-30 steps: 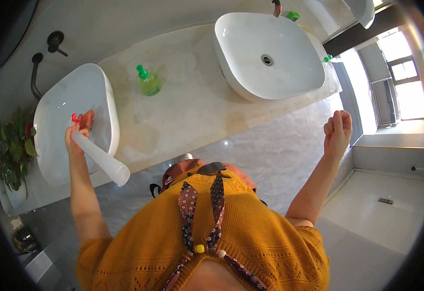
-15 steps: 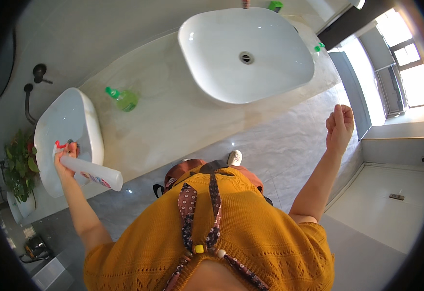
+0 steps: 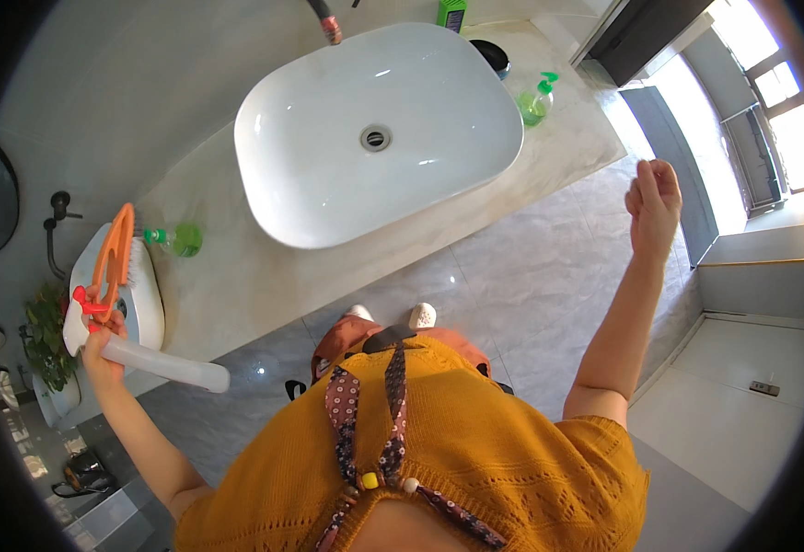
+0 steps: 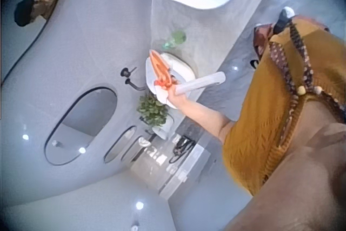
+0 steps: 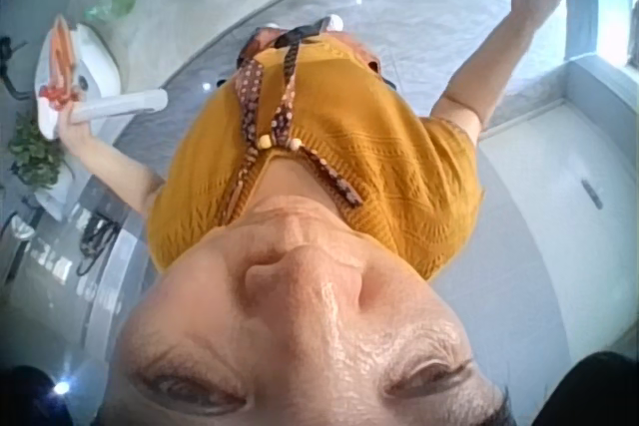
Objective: The person washes their hands at a sink, then retrieves a spray bottle and a scrub brush. They spray the sink basin and scrub it thoroughly, rinsing the brush under running water. The person repeats this process on a second adjacent sink.
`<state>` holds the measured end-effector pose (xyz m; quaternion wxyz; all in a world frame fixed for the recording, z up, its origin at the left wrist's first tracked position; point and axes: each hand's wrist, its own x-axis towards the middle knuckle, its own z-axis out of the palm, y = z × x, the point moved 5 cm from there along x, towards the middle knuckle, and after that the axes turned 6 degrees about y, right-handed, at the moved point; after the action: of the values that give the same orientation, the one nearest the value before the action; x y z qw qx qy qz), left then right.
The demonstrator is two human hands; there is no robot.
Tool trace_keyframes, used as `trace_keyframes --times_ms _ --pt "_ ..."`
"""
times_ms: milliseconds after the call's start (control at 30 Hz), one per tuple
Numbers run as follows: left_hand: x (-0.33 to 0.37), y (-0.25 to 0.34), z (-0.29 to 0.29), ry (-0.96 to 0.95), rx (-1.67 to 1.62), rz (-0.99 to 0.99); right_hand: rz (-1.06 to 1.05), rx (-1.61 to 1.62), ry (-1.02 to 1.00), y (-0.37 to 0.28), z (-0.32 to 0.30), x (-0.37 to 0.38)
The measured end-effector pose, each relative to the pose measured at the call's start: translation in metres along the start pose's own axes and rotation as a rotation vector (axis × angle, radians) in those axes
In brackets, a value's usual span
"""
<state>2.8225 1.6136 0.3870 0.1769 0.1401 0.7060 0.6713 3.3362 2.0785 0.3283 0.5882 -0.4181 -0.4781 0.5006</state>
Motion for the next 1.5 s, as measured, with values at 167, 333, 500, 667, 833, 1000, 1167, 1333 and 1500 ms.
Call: trace_keyframes --times_ms 167,333,500,667,833,1000,1167,1333,1500 --pt "-0.008 -0.005 0.113 -0.336 -0.132 0.017 0.053 -0.002 -0.067 0.010 0.020 0.035" --pt "-0.006 -0.029 0.217 -0.420 -0.083 0.052 0.000 -0.139 -0.131 -0.006 0.021 0.082" --pt "-0.007 -0.046 0.262 -0.340 0.191 0.198 -0.167 -0.193 -0.160 -0.044 0.013 0.161" --pt "-0.026 -0.056 0.297 -0.219 0.201 0.101 -0.396 0.125 -0.375 -0.090 0.002 0.262" --pt "-0.046 -0.072 0.327 0.040 0.324 -0.019 -0.210 0.668 -0.473 0.018 -0.046 0.410" --pt "-0.061 -0.069 0.371 0.120 0.297 0.011 0.179 -0.609 -0.209 0.276 -0.081 0.452" --pt "-0.061 -0.063 0.407 0.100 0.418 -0.039 0.003 -1.140 -0.356 0.264 -0.125 0.445" --pt "-0.064 -0.060 0.403 -0.027 0.545 0.054 -0.241 -1.594 -0.389 0.184 -0.064 0.373" --pt "-0.068 -0.056 0.436 -0.112 0.432 0.300 -0.031 -0.144 -0.924 0.118 0.073 0.238"
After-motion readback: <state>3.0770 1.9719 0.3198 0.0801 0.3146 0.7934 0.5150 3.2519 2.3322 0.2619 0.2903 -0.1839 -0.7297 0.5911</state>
